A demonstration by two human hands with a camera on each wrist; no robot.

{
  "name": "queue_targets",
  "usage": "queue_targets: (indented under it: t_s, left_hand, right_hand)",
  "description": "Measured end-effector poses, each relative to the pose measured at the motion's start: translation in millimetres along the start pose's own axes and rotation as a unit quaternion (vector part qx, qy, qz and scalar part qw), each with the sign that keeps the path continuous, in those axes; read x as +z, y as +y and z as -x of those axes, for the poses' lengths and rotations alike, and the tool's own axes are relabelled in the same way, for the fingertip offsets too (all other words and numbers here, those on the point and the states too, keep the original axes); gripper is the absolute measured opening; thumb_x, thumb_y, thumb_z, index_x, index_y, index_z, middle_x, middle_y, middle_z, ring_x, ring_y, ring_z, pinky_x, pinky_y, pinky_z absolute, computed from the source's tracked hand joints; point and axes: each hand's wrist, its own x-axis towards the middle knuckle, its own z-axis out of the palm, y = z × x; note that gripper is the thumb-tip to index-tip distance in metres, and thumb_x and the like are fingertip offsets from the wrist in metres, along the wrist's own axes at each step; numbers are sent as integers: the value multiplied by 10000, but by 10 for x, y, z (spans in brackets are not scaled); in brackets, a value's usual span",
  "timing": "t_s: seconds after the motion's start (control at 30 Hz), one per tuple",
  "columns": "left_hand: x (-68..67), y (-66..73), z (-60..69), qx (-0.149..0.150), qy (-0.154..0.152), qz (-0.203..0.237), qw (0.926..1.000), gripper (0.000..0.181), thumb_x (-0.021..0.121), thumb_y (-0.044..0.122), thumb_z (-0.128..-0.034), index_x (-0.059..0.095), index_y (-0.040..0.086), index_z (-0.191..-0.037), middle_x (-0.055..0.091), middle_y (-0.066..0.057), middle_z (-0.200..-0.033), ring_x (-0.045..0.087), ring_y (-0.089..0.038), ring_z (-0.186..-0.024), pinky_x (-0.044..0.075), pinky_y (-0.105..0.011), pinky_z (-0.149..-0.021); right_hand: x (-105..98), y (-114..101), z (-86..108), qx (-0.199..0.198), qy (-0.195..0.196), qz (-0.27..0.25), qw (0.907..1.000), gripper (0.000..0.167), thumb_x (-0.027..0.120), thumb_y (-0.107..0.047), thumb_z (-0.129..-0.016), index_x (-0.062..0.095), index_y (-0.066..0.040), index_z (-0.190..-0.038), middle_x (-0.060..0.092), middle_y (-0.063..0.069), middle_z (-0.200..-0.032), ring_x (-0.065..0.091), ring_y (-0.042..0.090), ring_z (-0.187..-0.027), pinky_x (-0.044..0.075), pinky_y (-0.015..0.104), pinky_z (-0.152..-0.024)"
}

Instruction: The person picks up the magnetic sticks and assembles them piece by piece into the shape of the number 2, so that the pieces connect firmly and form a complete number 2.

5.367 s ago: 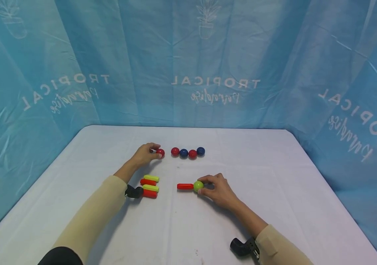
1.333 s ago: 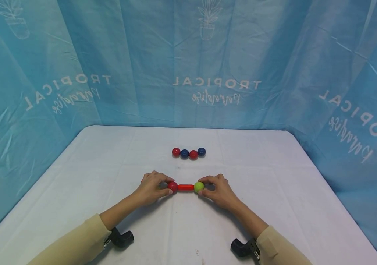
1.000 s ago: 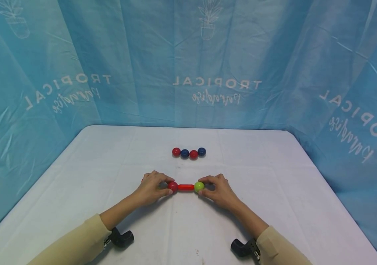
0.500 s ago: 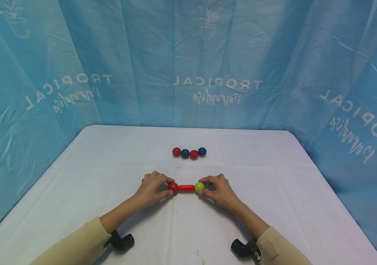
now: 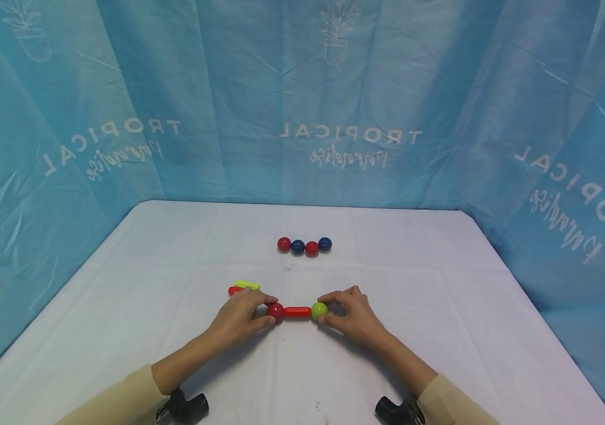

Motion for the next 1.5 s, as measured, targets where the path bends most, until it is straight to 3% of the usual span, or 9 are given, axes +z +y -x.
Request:
queue_targets:
  t_s: [0.23,0.4,0.53,0.9,1.1,1.33,1.5]
  left_hand:
    - [37,23,125,-467,-55,666,9967,394,756,235,-781,657,136,-1150,680,-8,-1095,629,-164,-1021,539,-342,-839]
    - [63,16,187,-765,-32,1254,9891,407,755,223,-784,649,135,-1168,672,-5,-1112,575,-116,-869,516,-213,-724]
    - [93,-4,221,-848,5,1536,9845,399,746,209,-790,654,140,-1172,673,-9,-1100,511,-81,-765,452,-147,-643]
    - [164,-42,281,-737,239,1960,9775,357,727,164,-807,660,138,-1157,642,29,-965,466,-68,-704,412,-159,-600]
    - [154,-28,293,-815,197,1974,9767,362,724,175,-811,657,149,-1166,646,32,-996,480,-74,-725,429,-152,-615]
    - [144,-13,309,-917,132,1995,9755,370,726,186,-808,656,164,-1171,650,32,-1022,494,-78,-738,450,-146,-634]
    - [148,-9,310,-886,183,1978,9761,366,732,185,-802,661,160,-1161,653,28,-1005,489,-74,-716,445,-147,-624]
  right_hand:
    - [21,-17,47,17,18,-14,10000,343,755,-355,-768,656,-371,-1097,522,-30,-1060,429,172,-975,355,345,-823]
    - [37,-33,69,-12,-11,-18,10000,351,759,-340,-763,660,-359,-1099,533,-47,-1058,422,164,-972,353,354,-839]
    - [44,-36,80,-133,32,-15,9999,347,761,-338,-762,664,-348,-1095,551,-67,-1057,420,153,-972,353,361,-847]
    - [29,-94,39,-127,-9,-94,9999,335,733,-398,-784,675,-302,-1100,550,-49,-1047,435,160,-983,363,335,-811]
    - [41,-247,-134,-20,26,-120,9999,297,714,-358,-811,677,-287,-1097,571,-69,-1056,445,167,-1017,383,324,-810]
    - [105,-454,-484,301,80,62,9995,328,714,-350,-813,674,-261,-1126,616,-78,-1071,470,188,-1056,448,369,-829]
    - [170,-606,-731,86,109,116,9998,359,721,-323,-812,671,-214,-1150,670,-62,-1064,487,192,-1080,470,399,-836]
